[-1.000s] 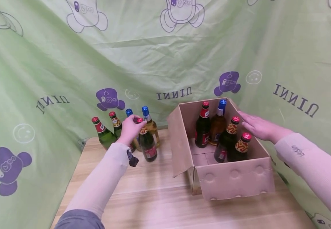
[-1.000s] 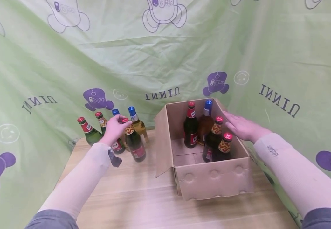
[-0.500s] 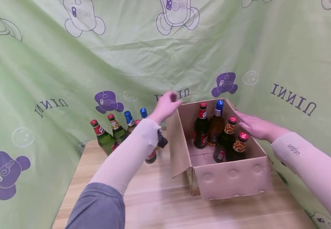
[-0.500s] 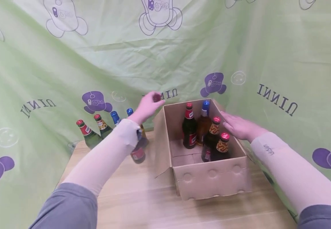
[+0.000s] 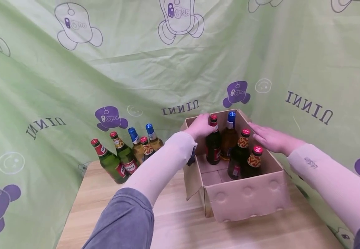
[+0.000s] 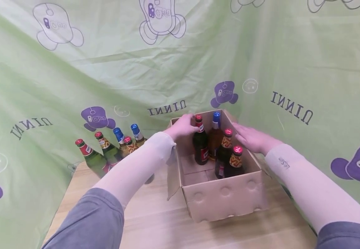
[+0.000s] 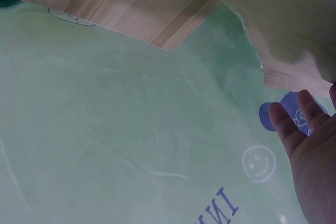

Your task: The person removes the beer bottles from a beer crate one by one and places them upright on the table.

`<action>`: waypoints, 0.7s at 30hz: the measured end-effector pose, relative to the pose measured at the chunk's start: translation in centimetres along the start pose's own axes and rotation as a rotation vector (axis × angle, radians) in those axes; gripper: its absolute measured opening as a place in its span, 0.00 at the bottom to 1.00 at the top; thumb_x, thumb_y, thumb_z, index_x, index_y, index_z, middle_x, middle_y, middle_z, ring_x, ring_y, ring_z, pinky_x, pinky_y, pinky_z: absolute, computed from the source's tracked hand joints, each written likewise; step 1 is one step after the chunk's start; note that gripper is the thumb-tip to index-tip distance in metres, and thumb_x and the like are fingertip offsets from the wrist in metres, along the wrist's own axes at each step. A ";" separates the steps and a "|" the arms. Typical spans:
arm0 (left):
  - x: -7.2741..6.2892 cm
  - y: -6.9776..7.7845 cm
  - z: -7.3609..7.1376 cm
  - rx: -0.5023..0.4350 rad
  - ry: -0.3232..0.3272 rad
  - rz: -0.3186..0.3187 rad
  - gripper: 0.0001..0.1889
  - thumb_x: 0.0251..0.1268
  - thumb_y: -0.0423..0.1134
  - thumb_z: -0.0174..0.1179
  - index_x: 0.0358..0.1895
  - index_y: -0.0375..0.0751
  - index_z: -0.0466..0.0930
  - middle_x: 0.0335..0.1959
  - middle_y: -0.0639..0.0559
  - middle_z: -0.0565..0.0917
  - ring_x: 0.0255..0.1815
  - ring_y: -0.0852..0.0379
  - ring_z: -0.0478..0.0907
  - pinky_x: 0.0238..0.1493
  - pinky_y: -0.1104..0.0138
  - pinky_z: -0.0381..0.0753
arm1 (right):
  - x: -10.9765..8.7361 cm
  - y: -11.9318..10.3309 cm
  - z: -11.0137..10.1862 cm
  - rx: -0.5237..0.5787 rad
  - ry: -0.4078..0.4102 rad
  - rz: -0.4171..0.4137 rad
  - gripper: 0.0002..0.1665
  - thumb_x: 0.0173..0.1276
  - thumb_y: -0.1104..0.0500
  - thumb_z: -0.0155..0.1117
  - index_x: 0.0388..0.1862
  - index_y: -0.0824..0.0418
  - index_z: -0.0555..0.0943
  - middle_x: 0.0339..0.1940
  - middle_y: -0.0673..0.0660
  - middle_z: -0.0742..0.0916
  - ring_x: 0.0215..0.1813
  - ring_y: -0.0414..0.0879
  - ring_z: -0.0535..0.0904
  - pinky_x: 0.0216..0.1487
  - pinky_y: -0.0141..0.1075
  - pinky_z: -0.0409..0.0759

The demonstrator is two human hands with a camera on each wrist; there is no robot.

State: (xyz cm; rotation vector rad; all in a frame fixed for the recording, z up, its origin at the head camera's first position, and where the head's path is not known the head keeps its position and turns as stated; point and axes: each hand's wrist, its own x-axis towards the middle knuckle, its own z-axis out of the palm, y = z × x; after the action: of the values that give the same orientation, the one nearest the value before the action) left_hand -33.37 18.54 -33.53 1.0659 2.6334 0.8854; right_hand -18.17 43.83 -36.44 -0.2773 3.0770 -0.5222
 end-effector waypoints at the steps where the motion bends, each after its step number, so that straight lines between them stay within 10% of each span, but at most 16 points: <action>1: 0.1 0.0 0.0 0.015 -0.009 0.009 0.21 0.69 0.39 0.67 0.61 0.33 0.75 0.50 0.42 0.81 0.48 0.50 0.80 0.59 0.62 0.80 | 0.0 0.0 0.0 -0.001 -0.006 0.004 0.35 0.85 0.58 0.45 0.79 0.78 0.52 0.78 0.80 0.58 0.77 0.77 0.52 0.76 0.65 0.52; 11: 0.8 -0.1 -0.3 0.041 -0.178 0.042 0.35 0.70 0.34 0.66 0.77 0.35 0.62 0.66 0.40 0.76 0.61 0.48 0.76 0.68 0.61 0.74 | 0.0 -0.2 0.0 -0.001 -0.009 0.001 0.35 0.85 0.57 0.44 0.80 0.76 0.52 0.78 0.79 0.58 0.78 0.76 0.52 0.76 0.64 0.51; 21: 0.3 0.0 1.3 0.262 -0.055 0.236 0.10 0.74 0.38 0.64 0.50 0.37 0.77 0.44 0.46 0.77 0.45 0.53 0.77 0.50 0.66 0.79 | -0.2 -0.1 0.1 0.005 -0.011 0.016 0.35 0.85 0.56 0.43 0.80 0.77 0.52 0.79 0.79 0.57 0.78 0.75 0.51 0.76 0.64 0.51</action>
State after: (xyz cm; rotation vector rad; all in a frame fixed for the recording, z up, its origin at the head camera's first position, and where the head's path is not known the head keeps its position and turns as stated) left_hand -33.16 19.32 -34.58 1.4653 2.6687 0.5473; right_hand -17.95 43.72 -36.50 -0.2546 3.0639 -0.5256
